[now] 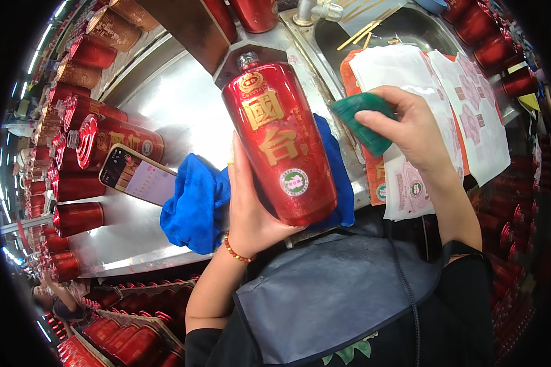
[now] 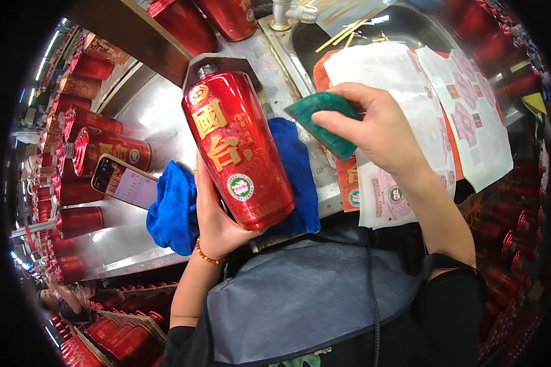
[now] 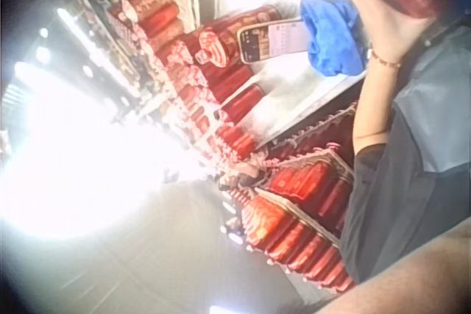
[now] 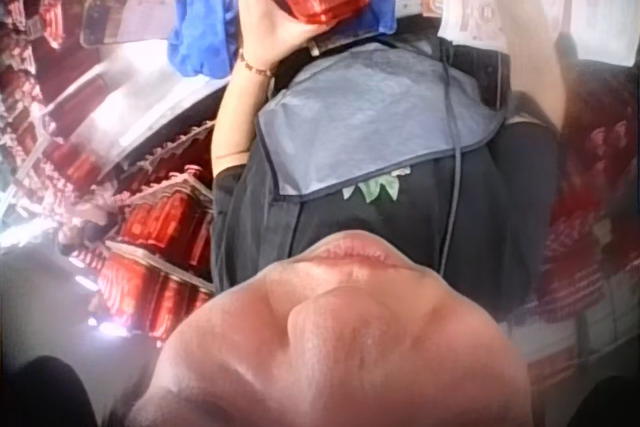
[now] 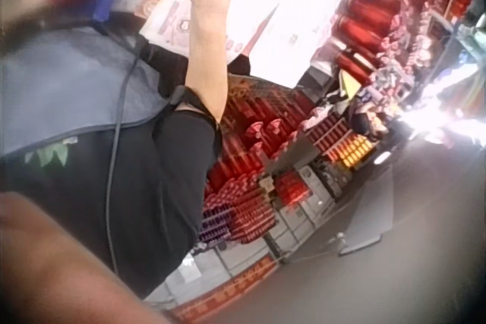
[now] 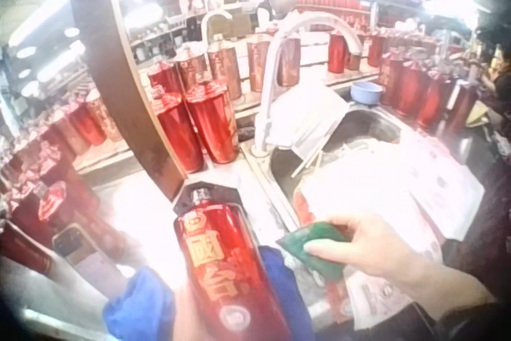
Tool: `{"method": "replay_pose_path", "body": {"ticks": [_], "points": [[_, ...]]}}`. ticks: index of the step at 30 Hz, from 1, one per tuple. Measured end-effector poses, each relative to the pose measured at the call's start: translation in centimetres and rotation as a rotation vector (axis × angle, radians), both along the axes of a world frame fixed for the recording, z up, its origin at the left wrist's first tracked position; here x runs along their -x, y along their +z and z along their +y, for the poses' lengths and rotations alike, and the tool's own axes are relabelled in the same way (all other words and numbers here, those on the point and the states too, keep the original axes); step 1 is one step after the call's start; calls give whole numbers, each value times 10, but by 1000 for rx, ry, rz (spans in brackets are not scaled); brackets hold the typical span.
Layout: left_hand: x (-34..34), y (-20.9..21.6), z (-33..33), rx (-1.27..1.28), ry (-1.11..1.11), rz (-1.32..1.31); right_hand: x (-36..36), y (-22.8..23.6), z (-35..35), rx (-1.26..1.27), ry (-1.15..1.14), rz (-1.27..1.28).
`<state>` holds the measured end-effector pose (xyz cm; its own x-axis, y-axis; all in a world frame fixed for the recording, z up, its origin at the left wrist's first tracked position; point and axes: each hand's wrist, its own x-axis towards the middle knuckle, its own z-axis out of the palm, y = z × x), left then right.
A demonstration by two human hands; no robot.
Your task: The person wipes the exterior of red cylindrical containers with a green sponge and a blue cloth, rotating each container to clean all sides. They handle the containers one at a time, placing each cleaned unit back on the stainless steel workbench among many similar items.
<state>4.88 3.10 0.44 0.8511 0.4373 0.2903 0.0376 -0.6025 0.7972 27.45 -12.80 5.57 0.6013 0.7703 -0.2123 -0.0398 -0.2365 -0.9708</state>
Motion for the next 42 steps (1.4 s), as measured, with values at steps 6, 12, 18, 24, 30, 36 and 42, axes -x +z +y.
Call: {"method": "replay_pose_path", "body": {"ticks": [6, 12, 18, 24, 30, 36, 42], "points": [[-4, -5, 0, 82, -14, -53, 29, -6, -7, -41, 10, 16], [-7, -5, 0, -49, 21, -115, 39, 1, -15, -106, 166, -49], [-7, 0, 6, -94, -44, -120, 20, 24, 3, -284, 136, -892], [-5, -10, 5, -33, -27, -117, 38, 21, -5, -275, 205, -1209], [8, -6, 18, 7, -138, -46, 32, 0, -23, -257, 118, 157], [6, -27, 17, 586, -28, -164, 49, -18, -6, -23, 310, -86], [7, -24, 13, 497, -13, -136, 53, -6, -3, 127, 306, 57]]}}
